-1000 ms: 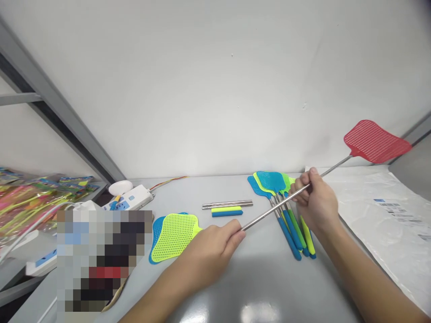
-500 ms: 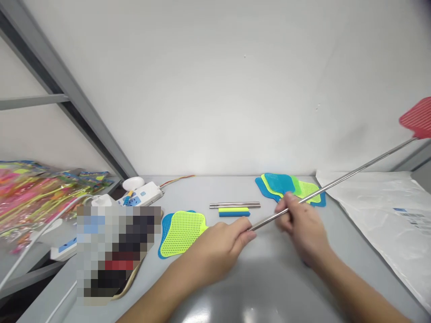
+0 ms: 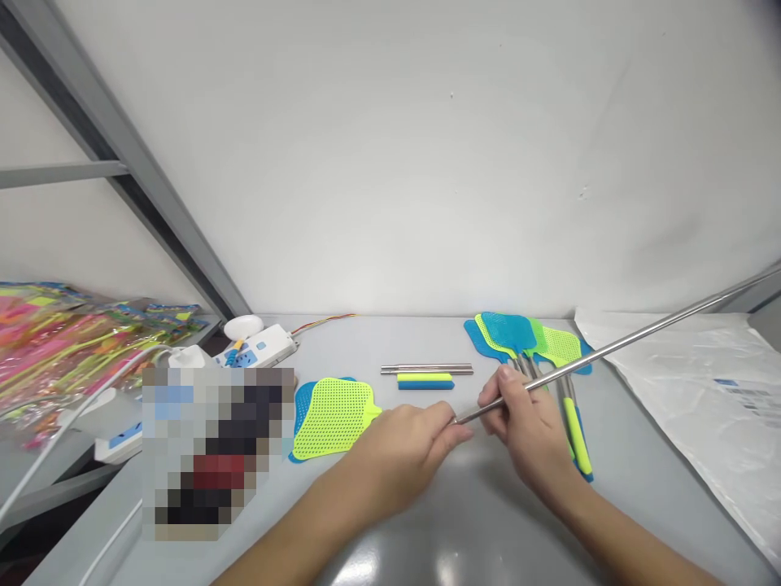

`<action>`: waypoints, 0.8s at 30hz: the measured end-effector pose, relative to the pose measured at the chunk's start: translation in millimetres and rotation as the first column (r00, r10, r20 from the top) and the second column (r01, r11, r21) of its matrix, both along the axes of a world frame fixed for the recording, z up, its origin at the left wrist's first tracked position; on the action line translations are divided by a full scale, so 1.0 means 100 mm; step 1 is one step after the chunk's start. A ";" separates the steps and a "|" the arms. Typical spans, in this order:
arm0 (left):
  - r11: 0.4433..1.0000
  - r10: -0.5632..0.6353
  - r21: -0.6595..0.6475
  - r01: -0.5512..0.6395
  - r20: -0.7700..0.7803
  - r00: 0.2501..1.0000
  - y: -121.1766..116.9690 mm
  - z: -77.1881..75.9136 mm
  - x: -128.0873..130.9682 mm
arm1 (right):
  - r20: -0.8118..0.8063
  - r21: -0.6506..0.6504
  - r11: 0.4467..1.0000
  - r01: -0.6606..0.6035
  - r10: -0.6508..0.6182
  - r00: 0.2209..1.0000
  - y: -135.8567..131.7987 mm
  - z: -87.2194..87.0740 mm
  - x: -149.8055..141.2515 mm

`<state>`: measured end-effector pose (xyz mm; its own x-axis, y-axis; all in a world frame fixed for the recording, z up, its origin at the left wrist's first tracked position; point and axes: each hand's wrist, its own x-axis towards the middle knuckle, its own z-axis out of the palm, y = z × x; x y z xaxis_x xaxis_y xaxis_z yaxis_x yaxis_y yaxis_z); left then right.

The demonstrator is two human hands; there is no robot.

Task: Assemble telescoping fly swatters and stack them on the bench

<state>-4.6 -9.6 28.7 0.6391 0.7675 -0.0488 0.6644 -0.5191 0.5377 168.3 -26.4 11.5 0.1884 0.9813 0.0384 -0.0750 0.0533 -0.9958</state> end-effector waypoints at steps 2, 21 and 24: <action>0.999 0.008 -0.032 -0.008 0.009 1.000 0.02 0.03 -0.03 | -0.035 0.017 0.995 0.100 -0.099 0.994 0.06 0.06 0.12; 0.979 0.075 0.191 -0.070 -0.021 0.997 0.19 -0.08 -0.17 | -0.301 0.268 0.841 0.470 -0.391 0.870 0.29 0.26 0.65; 0.976 0.079 0.205 -0.074 -0.020 0.997 0.19 -0.11 -0.16 | -0.312 0.287 0.826 0.486 -0.399 0.862 0.33 0.25 0.69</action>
<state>-20.8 9.8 17.7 0.5788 0.8097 0.0969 0.7195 -0.5630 0.4066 237.5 7.0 36.1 0.6445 0.7197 0.2581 -0.1808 0.4715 -0.8631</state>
